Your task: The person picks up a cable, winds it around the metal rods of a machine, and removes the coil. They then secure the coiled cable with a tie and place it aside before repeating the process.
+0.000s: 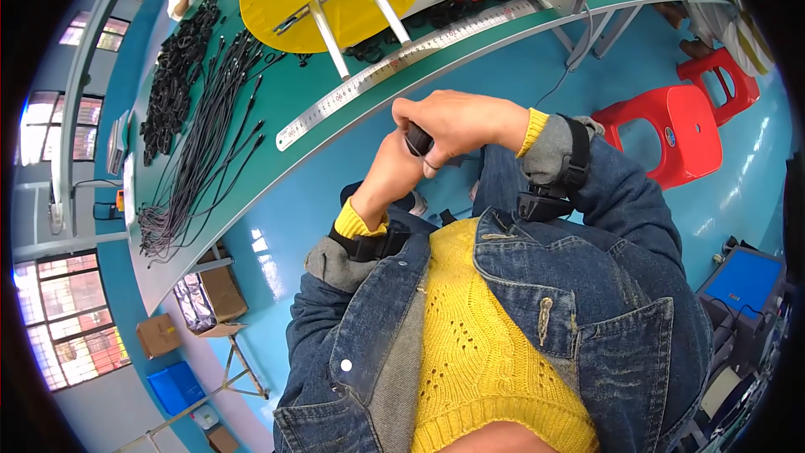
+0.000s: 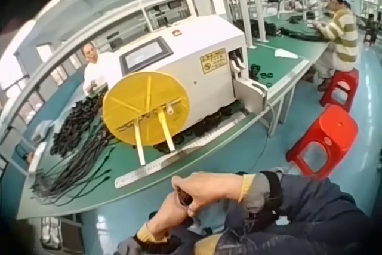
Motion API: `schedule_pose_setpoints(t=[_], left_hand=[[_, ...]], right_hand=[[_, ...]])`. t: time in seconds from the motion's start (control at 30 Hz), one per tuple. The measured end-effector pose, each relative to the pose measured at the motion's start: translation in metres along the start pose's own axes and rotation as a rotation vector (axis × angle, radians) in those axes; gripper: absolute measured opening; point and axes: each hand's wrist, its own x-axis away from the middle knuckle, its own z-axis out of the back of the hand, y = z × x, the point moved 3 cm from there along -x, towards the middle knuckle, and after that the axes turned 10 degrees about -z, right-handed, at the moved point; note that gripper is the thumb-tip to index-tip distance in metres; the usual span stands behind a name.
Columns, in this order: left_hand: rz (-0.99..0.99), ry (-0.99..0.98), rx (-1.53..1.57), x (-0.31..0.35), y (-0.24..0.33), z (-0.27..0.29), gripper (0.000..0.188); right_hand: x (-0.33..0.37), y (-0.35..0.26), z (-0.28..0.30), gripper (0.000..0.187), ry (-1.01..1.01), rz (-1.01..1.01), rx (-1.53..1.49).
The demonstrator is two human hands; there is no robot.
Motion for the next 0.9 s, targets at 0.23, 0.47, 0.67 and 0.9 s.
schedule_pose_setpoints(t=[0.23, 0.47, 0.67, 0.9], left_hand=[[-0.311, 0.259, 0.218, 0.021, 0.004, 0.013, 0.058], [-0.212, 0.171, 0.052, 0.038, -0.002, 0.015, 0.045], [-0.296, 0.318, -0.119, 0.041, -0.019, -0.002, 0.033], [-0.325, 0.24, -0.224, 0.036, -0.065, -0.008, 0.022]], right_hand=[[-0.001, 0.023, -0.055, 0.043, 0.066, -0.001, -1.065], [0.018, -0.012, -0.023, 0.027, 0.389, -0.099, -0.315], [-0.001, -0.025, -0.051, 0.028, 0.509, -0.004, -0.062], [-0.017, 0.0, -0.081, 0.033, 0.294, -0.166, -0.07]])
